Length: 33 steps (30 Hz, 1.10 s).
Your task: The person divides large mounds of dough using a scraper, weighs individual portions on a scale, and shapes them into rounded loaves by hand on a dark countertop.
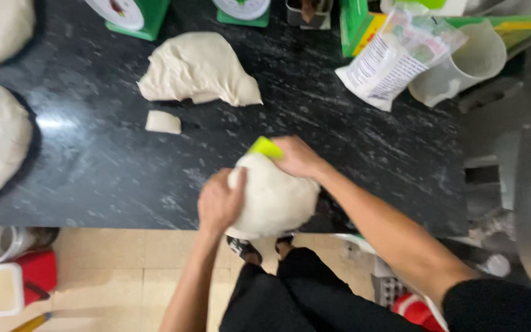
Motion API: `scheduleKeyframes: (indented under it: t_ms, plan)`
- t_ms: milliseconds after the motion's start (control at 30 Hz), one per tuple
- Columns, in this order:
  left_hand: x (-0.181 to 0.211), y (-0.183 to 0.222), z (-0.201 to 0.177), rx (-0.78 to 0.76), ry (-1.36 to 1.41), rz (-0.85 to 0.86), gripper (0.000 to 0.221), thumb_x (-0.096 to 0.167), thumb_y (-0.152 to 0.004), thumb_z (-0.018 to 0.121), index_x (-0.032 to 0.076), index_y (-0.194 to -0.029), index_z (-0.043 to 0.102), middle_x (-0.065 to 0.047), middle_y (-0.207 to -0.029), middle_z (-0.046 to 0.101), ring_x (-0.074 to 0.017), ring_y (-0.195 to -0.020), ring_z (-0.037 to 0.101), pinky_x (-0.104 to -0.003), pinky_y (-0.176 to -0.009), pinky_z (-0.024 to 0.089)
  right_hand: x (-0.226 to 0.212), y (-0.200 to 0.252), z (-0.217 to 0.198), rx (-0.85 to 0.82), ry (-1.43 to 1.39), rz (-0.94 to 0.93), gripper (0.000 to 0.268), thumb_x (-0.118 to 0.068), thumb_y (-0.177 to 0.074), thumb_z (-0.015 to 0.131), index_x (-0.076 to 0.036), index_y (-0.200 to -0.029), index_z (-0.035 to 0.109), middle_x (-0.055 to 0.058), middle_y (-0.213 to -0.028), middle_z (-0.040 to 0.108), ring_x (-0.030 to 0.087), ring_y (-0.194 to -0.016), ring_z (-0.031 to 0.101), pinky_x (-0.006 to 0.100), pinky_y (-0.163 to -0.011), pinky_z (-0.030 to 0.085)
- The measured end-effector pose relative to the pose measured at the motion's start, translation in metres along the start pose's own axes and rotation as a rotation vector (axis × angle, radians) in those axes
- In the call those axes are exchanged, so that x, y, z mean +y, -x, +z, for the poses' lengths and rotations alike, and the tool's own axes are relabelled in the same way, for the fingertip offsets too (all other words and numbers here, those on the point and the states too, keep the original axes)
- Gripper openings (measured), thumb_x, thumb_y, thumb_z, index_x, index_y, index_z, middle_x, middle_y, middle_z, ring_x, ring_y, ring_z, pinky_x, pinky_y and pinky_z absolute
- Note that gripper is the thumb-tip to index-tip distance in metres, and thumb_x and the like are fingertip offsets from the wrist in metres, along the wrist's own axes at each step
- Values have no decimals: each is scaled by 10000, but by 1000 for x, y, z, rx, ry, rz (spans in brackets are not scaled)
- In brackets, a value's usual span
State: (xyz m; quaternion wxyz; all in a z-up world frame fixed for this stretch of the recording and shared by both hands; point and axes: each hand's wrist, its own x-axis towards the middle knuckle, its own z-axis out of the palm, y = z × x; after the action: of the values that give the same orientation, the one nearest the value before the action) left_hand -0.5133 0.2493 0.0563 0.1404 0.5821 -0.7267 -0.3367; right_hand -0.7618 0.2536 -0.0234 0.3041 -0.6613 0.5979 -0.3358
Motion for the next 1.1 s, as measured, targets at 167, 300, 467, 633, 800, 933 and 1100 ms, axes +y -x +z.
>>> scheduleKeyframes:
  t_ms: [167,300,467,633,800,933,1100]
  plan:
    - [0,-16,9,155,-70,85,692,508,-957,559,-18,-1406,561,-265,-1358,555,-426,-1261,492,-507,-1044,385,-29,28,-52,553,265,323,279,-307,-1012,710,-30,-1047,692,191,-900,732,383,-814,718,451,-683,545]
    - [20,-66,9,-162,76,298,637,561,-983,519,40,-1329,635,-240,-1375,584,-429,-1317,489,-490,-1100,372,-32,103,-87,430,183,509,257,-277,-935,718,-39,-1030,732,155,-884,761,302,-789,759,398,-688,559]
    - [28,-67,-2,-389,-53,197,633,618,-920,522,85,-1179,744,-252,-1125,721,-430,-1103,676,-492,-994,488,-53,144,-43,449,135,650,234,-274,-927,717,-63,-1027,736,131,-887,768,257,-781,771,382,-696,571]
    - [2,-61,-17,-488,21,98,710,646,-952,491,15,-1140,755,-305,-1051,721,-434,-1060,698,-489,-978,504,-75,94,32,407,72,654,175,-209,-921,664,-78,-1020,724,152,-911,760,323,-831,745,420,-719,538]
    - [-75,-34,-48,-80,112,83,633,520,-1017,512,-55,-1236,661,-319,-1254,634,-453,-1203,569,-508,-1069,416,-104,33,57,624,140,384,181,-200,-958,681,-45,-1052,688,189,-954,741,362,-851,729,419,-738,556]
    - [-93,-66,-55,86,166,407,690,430,-943,610,-45,-1437,529,-313,-1330,565,-466,-1237,486,-508,-1056,372,-119,56,36,866,266,395,186,-173,-998,680,-20,-1103,698,192,-1000,749,346,-898,735,410,-770,558]
    - [-58,-126,-47,-471,400,506,593,472,-923,591,43,-1328,656,-238,-1355,622,-381,-1221,615,-418,-1036,470,-119,99,58,756,96,751,219,-203,-952,719,-38,-1096,728,176,-998,770,283,-887,735,368,-783,544]
